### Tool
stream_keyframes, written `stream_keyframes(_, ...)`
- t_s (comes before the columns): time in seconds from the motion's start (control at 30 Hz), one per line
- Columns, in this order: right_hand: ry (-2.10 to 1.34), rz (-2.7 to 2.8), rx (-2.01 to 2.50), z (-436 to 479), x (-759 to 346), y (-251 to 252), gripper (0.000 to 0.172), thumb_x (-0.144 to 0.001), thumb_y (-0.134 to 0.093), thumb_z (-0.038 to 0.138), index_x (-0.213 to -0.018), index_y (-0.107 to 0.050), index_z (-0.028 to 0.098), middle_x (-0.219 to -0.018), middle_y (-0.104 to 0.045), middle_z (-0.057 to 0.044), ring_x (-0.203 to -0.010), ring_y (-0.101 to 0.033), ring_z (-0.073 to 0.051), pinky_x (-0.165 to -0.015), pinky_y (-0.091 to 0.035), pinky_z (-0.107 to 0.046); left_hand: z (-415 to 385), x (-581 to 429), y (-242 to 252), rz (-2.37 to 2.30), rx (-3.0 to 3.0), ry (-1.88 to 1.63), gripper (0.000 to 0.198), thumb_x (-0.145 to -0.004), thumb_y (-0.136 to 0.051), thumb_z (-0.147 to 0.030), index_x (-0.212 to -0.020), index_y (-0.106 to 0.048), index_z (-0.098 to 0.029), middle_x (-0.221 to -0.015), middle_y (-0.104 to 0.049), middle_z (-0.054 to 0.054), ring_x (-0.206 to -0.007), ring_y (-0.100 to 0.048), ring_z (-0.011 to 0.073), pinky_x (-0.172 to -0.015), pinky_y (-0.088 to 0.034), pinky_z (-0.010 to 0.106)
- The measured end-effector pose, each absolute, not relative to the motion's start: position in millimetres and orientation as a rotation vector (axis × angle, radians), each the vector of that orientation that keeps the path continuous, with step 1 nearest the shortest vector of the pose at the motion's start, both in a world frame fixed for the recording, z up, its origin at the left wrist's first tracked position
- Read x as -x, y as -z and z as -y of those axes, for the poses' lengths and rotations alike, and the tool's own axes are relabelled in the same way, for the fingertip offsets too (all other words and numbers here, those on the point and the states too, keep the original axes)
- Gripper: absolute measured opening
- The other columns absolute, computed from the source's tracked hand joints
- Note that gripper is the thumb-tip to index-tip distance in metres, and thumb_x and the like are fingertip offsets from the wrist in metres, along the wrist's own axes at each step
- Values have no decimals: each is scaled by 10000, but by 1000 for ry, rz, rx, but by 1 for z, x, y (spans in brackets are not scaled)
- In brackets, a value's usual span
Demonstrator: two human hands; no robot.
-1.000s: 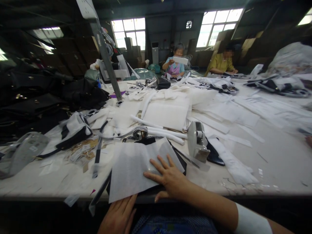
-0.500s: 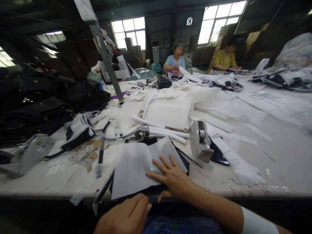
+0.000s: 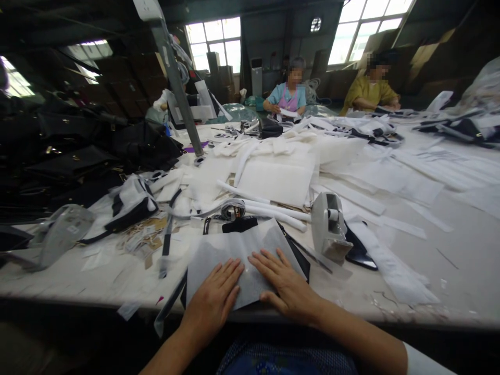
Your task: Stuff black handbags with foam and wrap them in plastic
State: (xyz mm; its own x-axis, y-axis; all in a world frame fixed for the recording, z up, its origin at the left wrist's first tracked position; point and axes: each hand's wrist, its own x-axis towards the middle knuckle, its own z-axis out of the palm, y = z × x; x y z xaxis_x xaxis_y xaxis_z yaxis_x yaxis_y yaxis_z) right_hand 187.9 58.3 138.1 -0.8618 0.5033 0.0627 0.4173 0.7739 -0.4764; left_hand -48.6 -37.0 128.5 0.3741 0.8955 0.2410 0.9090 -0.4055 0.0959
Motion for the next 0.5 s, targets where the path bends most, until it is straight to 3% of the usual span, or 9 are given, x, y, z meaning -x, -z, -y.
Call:
stream_keyframes(0.1,-600,2733,824,-58,-184,-129,511,-1024,-378,371,-1517,-323,247,-1550,-378,-78,-1453,-283,-273,-1180,-185,-577,32,50,-128,1721,2589,385,491,-997,-400,-216,-1484,-340,-208,-1497,-452,58,-1380,-417,184,-1112,-412,434)
stream_keyframes(0.2,-433,2763,850,-55,-180,-122,500,-1004,-421,297,-1498,-367,244,-1543,-393,-70,-1445,-292,-299,-1174,-201,-583,21,56,-129,1715,2651,339,474,-1004,-399,-239,-1475,-355,-228,-1489,-463,43,-1369,-434,180,-1113,-406,443)
stream_keyframes(0.37,-279,2850,864,-53,-177,-131,519,-992,-433,308,-1502,-360,250,-1553,-369,-95,-1418,-333,-328,-1147,-238,-578,8,65,-134,1603,2754,254,479,-993,-460,-298,-1458,-388,-207,-1469,-487,63,-1349,-463,208,-1107,-399,443)
stream_keyframes(0.5,-285,2940,896,-59,-174,-159,547,-957,-476,396,-1472,-416,222,-1498,-439,-154,-1302,-455,-377,-1030,-375,-569,8,66,-130,1563,2756,264,499,-995,-464,-305,-1473,-359,-213,-1486,-467,59,-1365,-440,208,-1117,-378,440)
